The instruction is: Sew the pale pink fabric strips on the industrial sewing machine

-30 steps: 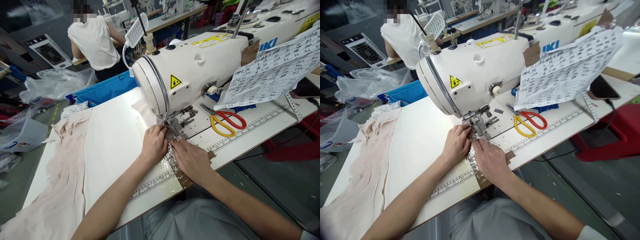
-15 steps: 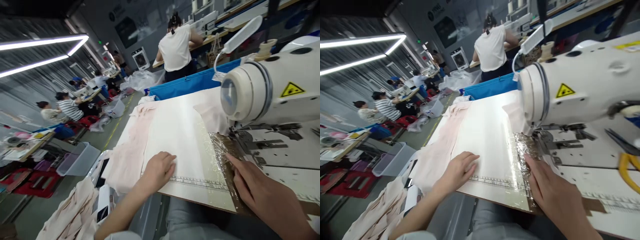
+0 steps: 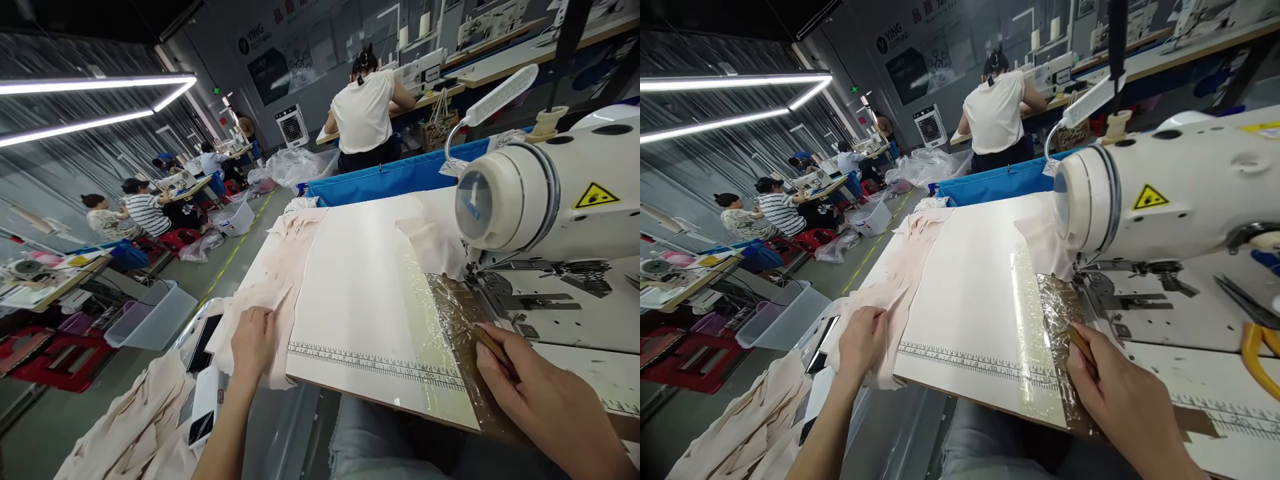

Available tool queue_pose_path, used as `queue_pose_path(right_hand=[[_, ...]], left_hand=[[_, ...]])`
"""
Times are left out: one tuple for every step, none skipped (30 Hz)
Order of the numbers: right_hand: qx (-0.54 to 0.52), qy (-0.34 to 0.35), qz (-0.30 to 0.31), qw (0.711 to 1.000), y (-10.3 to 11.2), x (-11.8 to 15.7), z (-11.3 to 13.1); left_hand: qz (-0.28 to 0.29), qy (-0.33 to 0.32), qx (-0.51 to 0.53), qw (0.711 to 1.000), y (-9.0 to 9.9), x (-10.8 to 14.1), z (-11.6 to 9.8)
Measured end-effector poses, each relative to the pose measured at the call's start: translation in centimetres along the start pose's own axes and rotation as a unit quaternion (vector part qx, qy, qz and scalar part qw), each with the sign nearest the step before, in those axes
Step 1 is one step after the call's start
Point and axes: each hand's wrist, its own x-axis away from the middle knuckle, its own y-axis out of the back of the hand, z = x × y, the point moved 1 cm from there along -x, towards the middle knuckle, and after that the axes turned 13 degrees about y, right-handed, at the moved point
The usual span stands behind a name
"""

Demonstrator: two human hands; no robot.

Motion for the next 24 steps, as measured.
queue_pose_path(right_hand=[[-0.026, -0.034, 0.009, 0.999, 0.1, -0.2, 0.0], [-0.068, -0.070, 0.025, 0.995, 0.1, -0.5, 0.1], [-0.135, -0.110, 0.043, 0.984, -0.1, -0.8, 0.4], [-0.212, -0.149, 0.061, 0.964, -0.5, -1.3, 0.7], [-0.291, -0.182, 0.080, 0.936, -1.0, -1.8, 1.2], [-0.362, -0.212, 0.094, 0.903, -1.6, -2.3, 1.7], [-0.419, -0.235, 0.102, 0.871, -2.3, -2.9, 2.2], [-0.457, -0.251, 0.110, 0.846, -3.0, -3.5, 2.7], [-0.484, -0.260, 0.121, 0.827, -3.7, -4.0, 3.1], [-0.499, -0.266, 0.133, 0.814, -4.2, -4.5, 3.5], [-0.507, -0.271, 0.145, 0.806, -4.6, -4.8, 3.8], [-0.507, -0.276, 0.154, 0.802, -4.8, -5.0, 4.0], [-0.501, -0.279, 0.161, 0.803, -4.8, -5.0, 4.2], [-0.492, -0.279, 0.161, 0.809, -4.4, -4.8, 4.3], [-0.479, -0.278, 0.157, 0.818, -3.8, -4.4, 4.4], [-0.464, -0.277, 0.147, 0.828, -2.9, -3.7, 4.5], [-0.452, -0.279, 0.140, 0.836, -1.7, -2.7, 4.5], [-0.441, -0.289, 0.132, 0.840, -0.4, -1.5, 4.6], [-0.432, -0.308, 0.119, 0.839, 1.0, -0.1, 4.6], [-0.426, -0.330, 0.116, 0.834, 2.4, 1.6, 4.7], [-0.408, -0.363, 0.092, 0.833, 3.8, 3.3, 4.6], [-0.385, -0.393, 0.073, 0.832, 5.1, 5.1, 4.5], [-0.359, -0.417, 0.057, 0.833, 6.2, 6.9, 4.3], [-0.330, -0.435, 0.042, 0.837, 7.2, 8.5, 4.1]], left_hand=[[-0.010, 0.009, 0.037, 0.999, 0.3, 0.1, -0.3], [-0.012, 0.014, 0.078, 0.997, 0.5, 0.2, -0.7], [-0.001, 0.011, 0.121, 0.993, 0.6, 0.6, -1.5], [0.025, -0.006, 0.162, 0.987, 0.6, 1.0, -2.5], [0.059, -0.040, 0.198, 0.978, 0.5, 1.6, -3.7], [0.103, -0.080, 0.222, 0.966, 0.3, 2.4, -5.3], [0.152, -0.128, 0.238, 0.951, 0.0, 3.3, -7.0], [0.199, -0.177, 0.247, 0.932, -0.3, 4.4, -8.9], [0.234, -0.220, 0.252, 0.913, -0.6, 5.5, -10.8], [0.269, -0.267, 0.243, 0.893, -0.8, 6.9, -12.6], [0.299, -0.317, 0.220, 0.873, -1.0, 8.3, -14.4], [0.325, -0.368, 0.184, 0.852, -1.1, 9.7, -15.9], [0.349, -0.424, 0.155, 0.821, -1.1, 11.1, -17.1], [0.370, -0.481, 0.143, 0.782, -1.0, 12.3, -18.0], [0.387, -0.533, 0.153, 0.737, -0.7, 13.2, -18.4], [0.400, -0.575, 0.183, 0.690, -0.3, 13.7, -18.6], [0.411, -0.600, 0.222, 0.649, 0.1, 13.6, -18.4], [0.419, -0.607, 0.262, 0.623, 0.4, 12.9, -18.1], [0.425, -0.589, 0.287, 0.625, 0.6, 11.6, -17.7], [0.421, -0.555, 0.296, 0.654, 0.4, 9.9, -17.4], [0.383, -0.507, 0.308, 0.708, 0.1, 7.8, -17.2], [0.330, -0.469, 0.311, 0.758, -0.6, 5.7, -17.2], [0.271, -0.446, 0.307, 0.796, -1.5, 3.7, -17.4], [0.223, -0.432, 0.278, 0.829, -2.6, 2.1, -17.8]])
